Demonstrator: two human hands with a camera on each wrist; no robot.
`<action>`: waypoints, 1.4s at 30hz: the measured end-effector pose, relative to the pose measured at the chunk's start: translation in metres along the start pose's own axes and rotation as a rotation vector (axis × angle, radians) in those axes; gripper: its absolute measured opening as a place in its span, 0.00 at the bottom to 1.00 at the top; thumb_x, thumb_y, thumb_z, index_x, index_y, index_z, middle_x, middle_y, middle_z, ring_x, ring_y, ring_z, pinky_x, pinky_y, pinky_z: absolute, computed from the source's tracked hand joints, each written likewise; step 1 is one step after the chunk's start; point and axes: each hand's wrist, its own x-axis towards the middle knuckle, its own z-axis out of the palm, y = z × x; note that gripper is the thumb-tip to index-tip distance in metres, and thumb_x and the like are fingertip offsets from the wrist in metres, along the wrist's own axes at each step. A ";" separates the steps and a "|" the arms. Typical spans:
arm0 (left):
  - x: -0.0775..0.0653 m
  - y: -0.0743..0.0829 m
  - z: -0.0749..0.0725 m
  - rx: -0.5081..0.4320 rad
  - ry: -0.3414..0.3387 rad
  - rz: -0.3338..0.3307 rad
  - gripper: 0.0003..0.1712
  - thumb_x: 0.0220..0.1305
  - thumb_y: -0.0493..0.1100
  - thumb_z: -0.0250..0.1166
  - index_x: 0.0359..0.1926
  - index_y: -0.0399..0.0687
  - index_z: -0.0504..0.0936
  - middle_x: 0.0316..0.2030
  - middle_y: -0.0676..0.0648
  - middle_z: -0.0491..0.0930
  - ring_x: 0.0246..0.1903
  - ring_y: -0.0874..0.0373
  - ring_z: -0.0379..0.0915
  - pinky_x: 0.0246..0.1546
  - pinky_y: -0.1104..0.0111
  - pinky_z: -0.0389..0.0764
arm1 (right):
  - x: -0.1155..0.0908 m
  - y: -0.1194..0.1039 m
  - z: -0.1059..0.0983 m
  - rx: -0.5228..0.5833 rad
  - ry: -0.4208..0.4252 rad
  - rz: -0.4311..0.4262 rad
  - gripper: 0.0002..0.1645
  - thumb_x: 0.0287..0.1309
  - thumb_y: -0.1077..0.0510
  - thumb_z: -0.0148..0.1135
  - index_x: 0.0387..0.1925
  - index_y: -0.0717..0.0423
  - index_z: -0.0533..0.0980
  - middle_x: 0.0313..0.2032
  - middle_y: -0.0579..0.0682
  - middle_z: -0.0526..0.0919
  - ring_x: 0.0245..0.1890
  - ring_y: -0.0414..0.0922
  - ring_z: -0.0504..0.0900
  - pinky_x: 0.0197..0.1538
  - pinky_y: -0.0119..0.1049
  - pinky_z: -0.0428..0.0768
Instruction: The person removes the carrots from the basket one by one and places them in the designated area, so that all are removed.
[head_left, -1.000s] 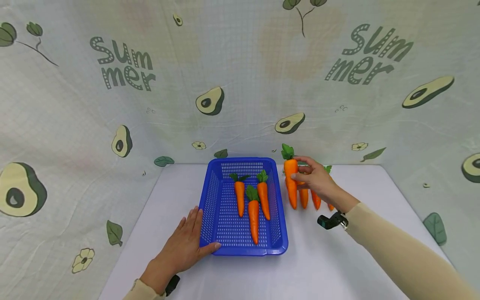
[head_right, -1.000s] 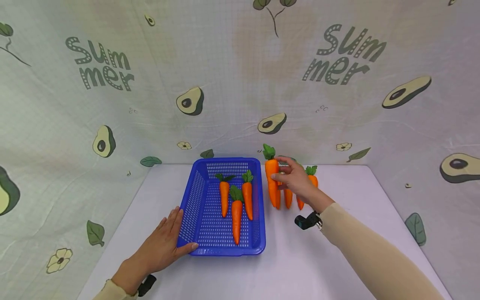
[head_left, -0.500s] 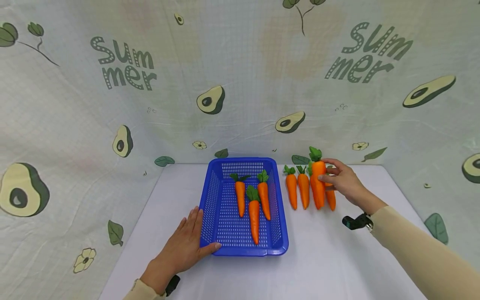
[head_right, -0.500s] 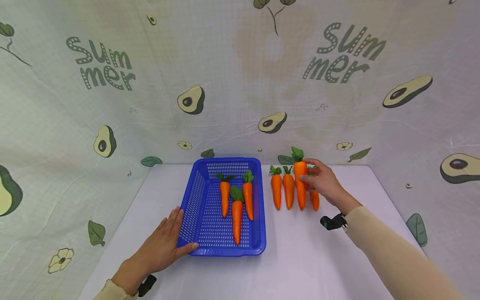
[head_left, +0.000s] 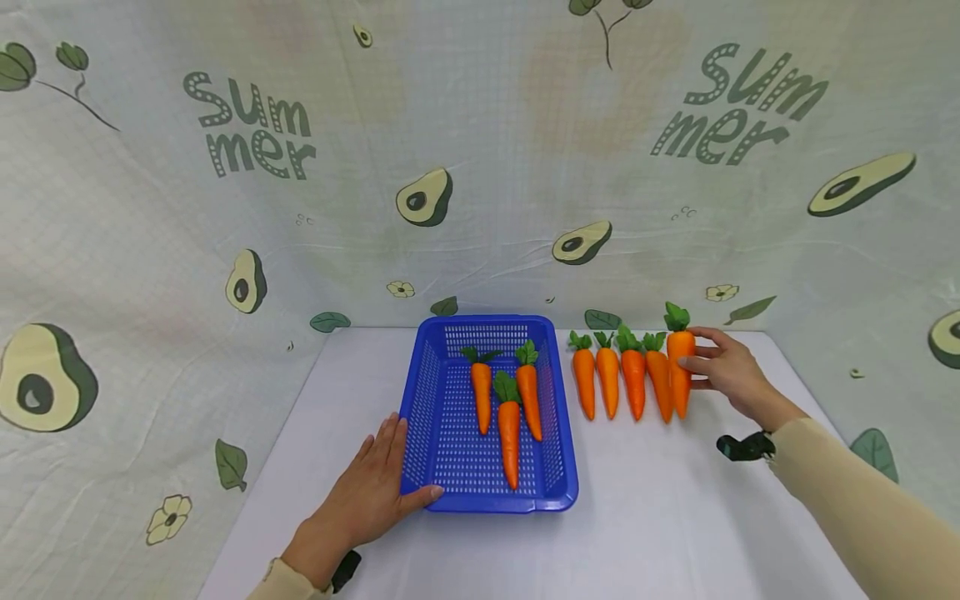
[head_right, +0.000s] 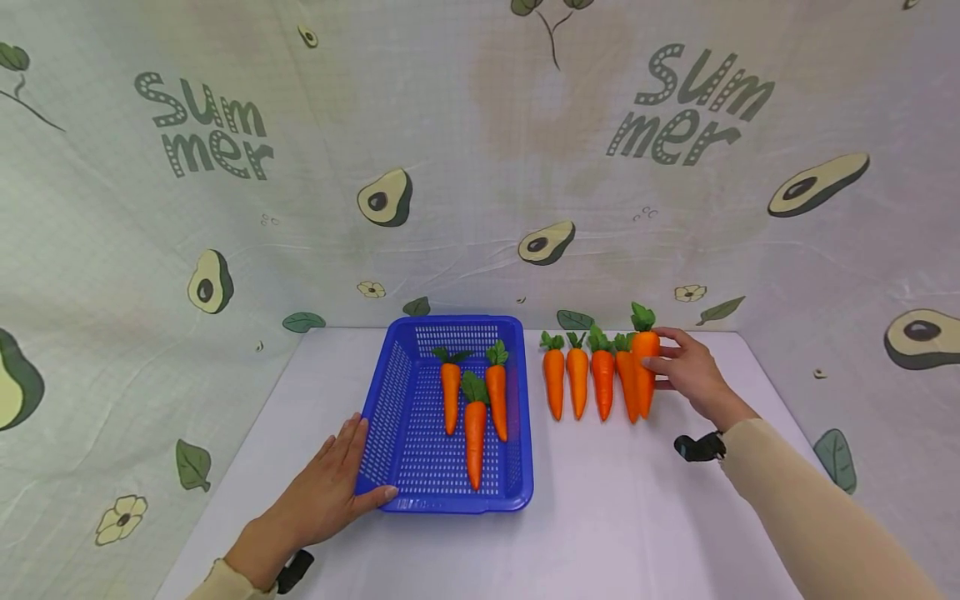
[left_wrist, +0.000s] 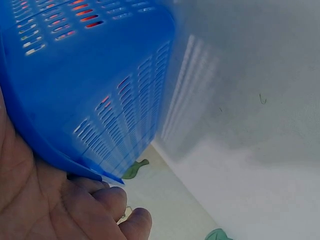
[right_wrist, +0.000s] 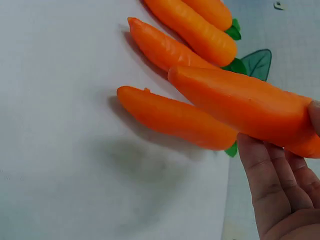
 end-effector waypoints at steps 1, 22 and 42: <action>0.000 0.000 0.000 -0.001 -0.001 -0.002 0.72 0.63 0.85 0.51 0.84 0.35 0.44 0.84 0.33 0.42 0.83 0.38 0.42 0.81 0.41 0.52 | 0.000 0.002 -0.001 -0.006 0.002 0.005 0.46 0.78 0.55 0.59 0.84 0.59 0.47 0.73 0.79 0.62 0.59 0.66 0.82 0.54 0.52 0.88; 0.001 0.002 -0.003 -0.017 -0.022 -0.026 0.71 0.63 0.84 0.54 0.84 0.36 0.43 0.84 0.34 0.41 0.84 0.38 0.41 0.81 0.41 0.52 | 0.012 0.045 -0.009 -0.025 0.002 0.108 0.47 0.78 0.54 0.58 0.84 0.61 0.44 0.74 0.81 0.58 0.61 0.69 0.79 0.55 0.50 0.88; 0.003 0.003 0.000 -0.011 -0.020 -0.034 0.70 0.64 0.83 0.56 0.84 0.36 0.44 0.85 0.35 0.41 0.84 0.39 0.42 0.81 0.42 0.53 | 0.025 0.063 -0.003 -0.026 -0.028 0.175 0.46 0.79 0.53 0.56 0.84 0.62 0.44 0.73 0.79 0.61 0.52 0.54 0.85 0.51 0.40 0.89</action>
